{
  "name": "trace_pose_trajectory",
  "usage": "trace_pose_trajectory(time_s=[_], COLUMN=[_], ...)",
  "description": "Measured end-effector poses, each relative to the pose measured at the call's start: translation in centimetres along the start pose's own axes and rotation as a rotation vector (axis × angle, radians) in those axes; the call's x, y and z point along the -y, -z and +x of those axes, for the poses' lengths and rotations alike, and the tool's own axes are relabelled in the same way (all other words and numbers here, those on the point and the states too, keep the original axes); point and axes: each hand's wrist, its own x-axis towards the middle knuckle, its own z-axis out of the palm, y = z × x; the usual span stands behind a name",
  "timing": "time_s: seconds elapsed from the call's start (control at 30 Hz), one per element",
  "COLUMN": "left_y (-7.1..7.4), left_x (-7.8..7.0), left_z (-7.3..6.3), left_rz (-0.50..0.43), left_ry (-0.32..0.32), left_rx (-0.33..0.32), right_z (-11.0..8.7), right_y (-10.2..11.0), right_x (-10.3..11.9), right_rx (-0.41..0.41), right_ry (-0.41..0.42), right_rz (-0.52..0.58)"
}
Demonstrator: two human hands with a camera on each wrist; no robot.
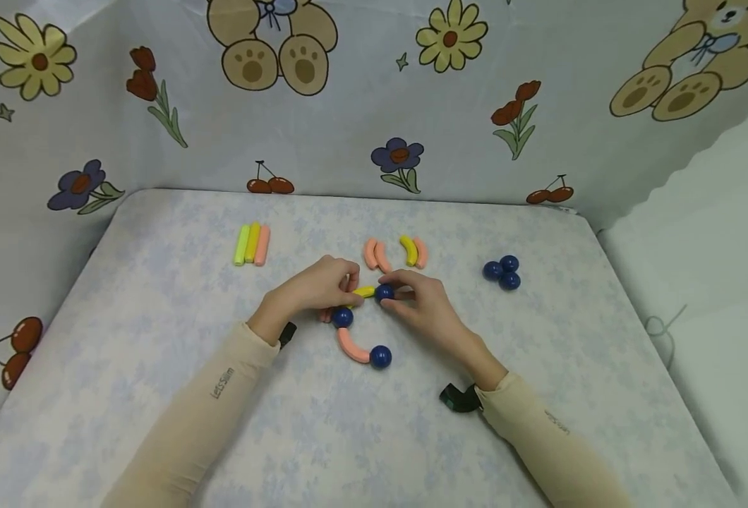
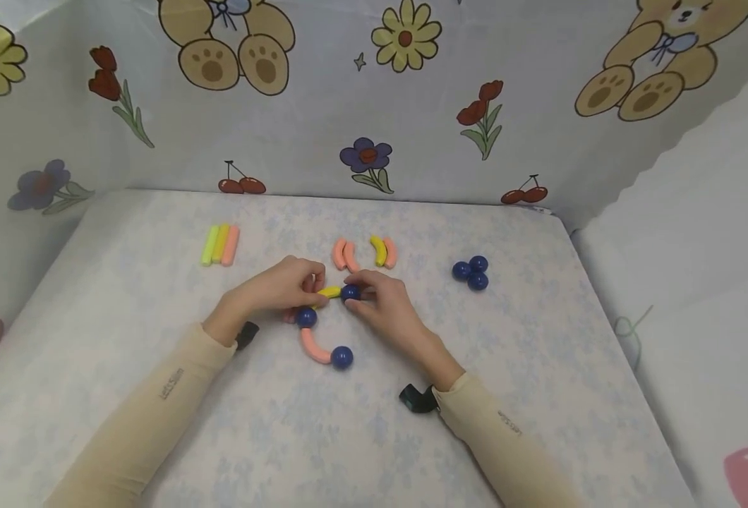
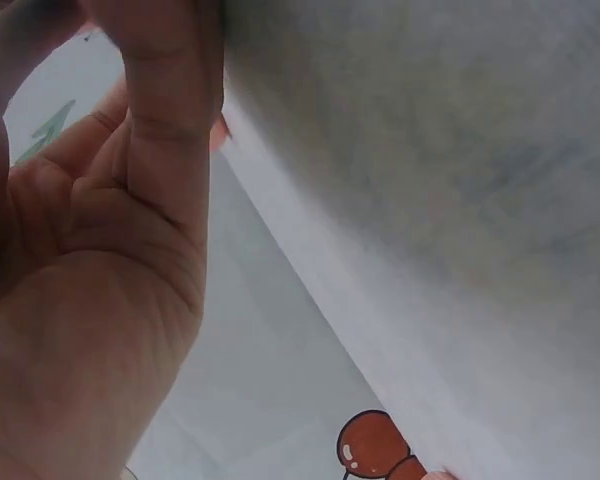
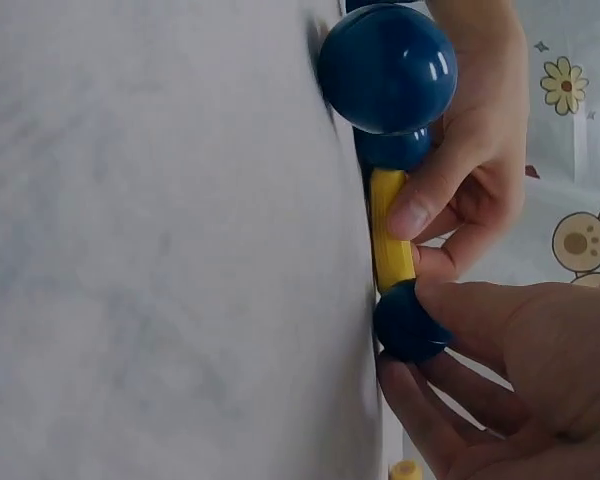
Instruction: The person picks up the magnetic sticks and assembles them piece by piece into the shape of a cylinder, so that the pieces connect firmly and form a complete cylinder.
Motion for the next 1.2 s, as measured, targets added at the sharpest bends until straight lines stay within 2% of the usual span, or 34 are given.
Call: trace_pose_trajectory(time_s=[0.17,0.37,0.47,0.57,0.7,0.8,1.2], left_y=[-0.3,-0.1,-0.1,-0.2,-0.1,0.0,-0.1], left_x=[0.5,0.7,0.7,0.6,0.4,0.2,0.5], left_z=[0.0,0.3,0.3,0.2,0.2,0.2,0.6], left_rz=[-0.005,0.006,0.008,0.012,0.013,0.008,0.007], left_ry=[0.011,-0.007,-0.011,-0.016,-0.011,-0.012,-0.007], left_rx=[0.007,-0.001,0.003,0.003,-0.003,-0.002,0.015], right_z=[0.2,0.7,0.8,0.9,0.9,0.9,0.4], right_y=[-0.1,0.5,0.7,1.2,1.6,1.8,2.3], right_x=[0.1,-0.3,-1.0,-1.7,-2.4,-2.7,-2.4], right_rx=[-0.001,-0.107,-0.153,-0.163,-0.113,-0.110,-0.253], right_ry=[-0.002,0.050,0.087,0.104,0.068,0.038,-0.079], right_rz=[-0.022,-0.067,-0.150,-0.259,-0.344,-0.373,-0.507])
